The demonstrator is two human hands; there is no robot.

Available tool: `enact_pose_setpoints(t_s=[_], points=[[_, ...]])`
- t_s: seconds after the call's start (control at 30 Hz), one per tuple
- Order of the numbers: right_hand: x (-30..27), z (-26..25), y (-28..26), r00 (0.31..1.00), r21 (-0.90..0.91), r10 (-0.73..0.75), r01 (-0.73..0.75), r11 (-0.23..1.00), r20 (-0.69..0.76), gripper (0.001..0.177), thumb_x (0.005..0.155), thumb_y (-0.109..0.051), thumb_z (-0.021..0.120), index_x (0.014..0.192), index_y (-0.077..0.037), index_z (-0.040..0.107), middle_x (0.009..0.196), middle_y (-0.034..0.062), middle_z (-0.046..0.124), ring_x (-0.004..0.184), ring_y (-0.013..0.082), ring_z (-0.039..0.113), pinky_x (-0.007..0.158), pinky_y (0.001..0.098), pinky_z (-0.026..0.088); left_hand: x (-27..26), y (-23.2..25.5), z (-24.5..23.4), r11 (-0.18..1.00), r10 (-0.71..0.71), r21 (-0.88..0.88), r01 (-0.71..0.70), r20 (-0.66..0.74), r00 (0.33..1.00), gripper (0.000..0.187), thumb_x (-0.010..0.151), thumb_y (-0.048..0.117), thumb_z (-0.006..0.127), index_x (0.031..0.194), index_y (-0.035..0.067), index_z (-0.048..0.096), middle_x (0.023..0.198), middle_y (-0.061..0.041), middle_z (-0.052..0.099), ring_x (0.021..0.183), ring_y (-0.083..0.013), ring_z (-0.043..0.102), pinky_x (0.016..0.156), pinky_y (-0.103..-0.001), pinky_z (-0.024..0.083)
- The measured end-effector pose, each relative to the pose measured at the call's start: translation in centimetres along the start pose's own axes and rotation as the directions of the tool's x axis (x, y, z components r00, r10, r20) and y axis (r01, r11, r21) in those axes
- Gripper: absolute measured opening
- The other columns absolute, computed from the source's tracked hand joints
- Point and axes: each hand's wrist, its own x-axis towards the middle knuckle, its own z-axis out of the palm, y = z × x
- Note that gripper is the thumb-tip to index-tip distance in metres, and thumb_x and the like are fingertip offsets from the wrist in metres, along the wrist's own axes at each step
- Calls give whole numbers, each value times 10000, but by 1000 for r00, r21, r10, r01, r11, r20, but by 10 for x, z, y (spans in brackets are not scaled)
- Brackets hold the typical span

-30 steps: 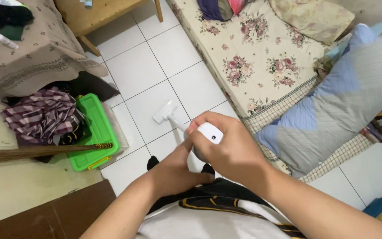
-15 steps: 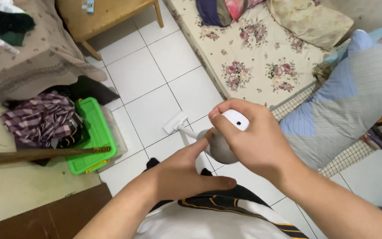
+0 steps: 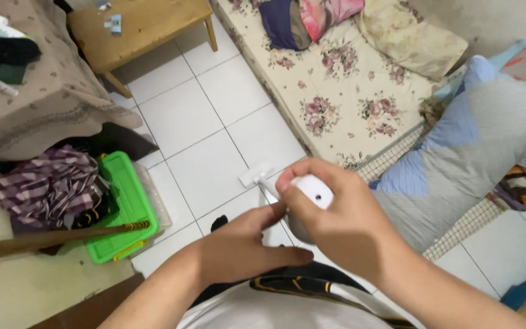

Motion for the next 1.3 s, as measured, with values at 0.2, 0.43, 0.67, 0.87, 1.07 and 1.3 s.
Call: enact_pose_setpoints(t_s=[0.2, 0.43, 0.67, 0.87, 1.07, 1.3], points=[[13, 11, -8, 1000, 211, 23, -18, 977, -21, 158, 834, -178, 705, 922, -49, 726, 763, 31, 760, 725, 117, 681, 648, 284, 546, -1, -3, -24, 996, -89, -4, 89, 69, 994, 991, 812, 393, 797, 1692, 245, 364, 1469, -76, 626, 1215, -281, 692, 989, -390, 544], [38, 37, 21, 969, 89, -246, 248, 965, -32, 128, 886, -171, 694, 930, -54, 722, 896, 6, 753, 883, 71, 679, 818, 246, 549, 15, -24, -49, 999, -47, 28, 47, 3, 999, 803, 781, 369, 773, 1513, 197, 489, 1443, -61, 641, 1372, -172, 542, 1113, -316, 398], [56, 36, 10, 996, 411, 75, -52, 910, -40, 116, 868, -160, 721, 940, -70, 709, 603, 16, 557, 416, 70, 425, 374, 252, 305, 19, -48, -60, 987, -122, 86, 137, -157, 980, 781, 853, 307, 714, 1545, 164, 382, 1520, -156, 464, 1471, -244, 395, 1160, -351, 361], [55, 47, -22, 990, 297, 125, -101, 949, -64, 124, 861, -181, 719, 920, -73, 705, 638, 1, 601, 455, 66, 468, 400, 248, 344, 21, -50, -73, 997, 1, -81, -13, -145, 989, 676, 811, 210, 616, 1465, 91, 496, 1374, -149, 645, 1306, -253, 603, 1069, -353, 467], [88, 90, -3, 994, 121, -17, 30, 992, -106, 150, 878, -218, 716, 923, -75, 720, 761, 8, 674, 606, 88, 567, 531, 254, 470, 33, -69, -96, 996, 74, -31, -80, -170, 983, 792, 777, 192, 668, 1509, 77, 389, 1351, -139, 613, 1273, -216, 561, 1043, -323, 431], [79, 98, -60, 985, 97, -148, 156, 983, -90, 149, 875, -191, 671, 926, -65, 731, 840, 10, 752, 751, 62, 663, 665, 229, 551, 19, -47, -152, 990, 67, 126, -65, -13, 998, 560, 800, 246, 642, 1276, -48, 633, 1155, -190, 747, 1103, -291, 711, 960, -340, 534]])
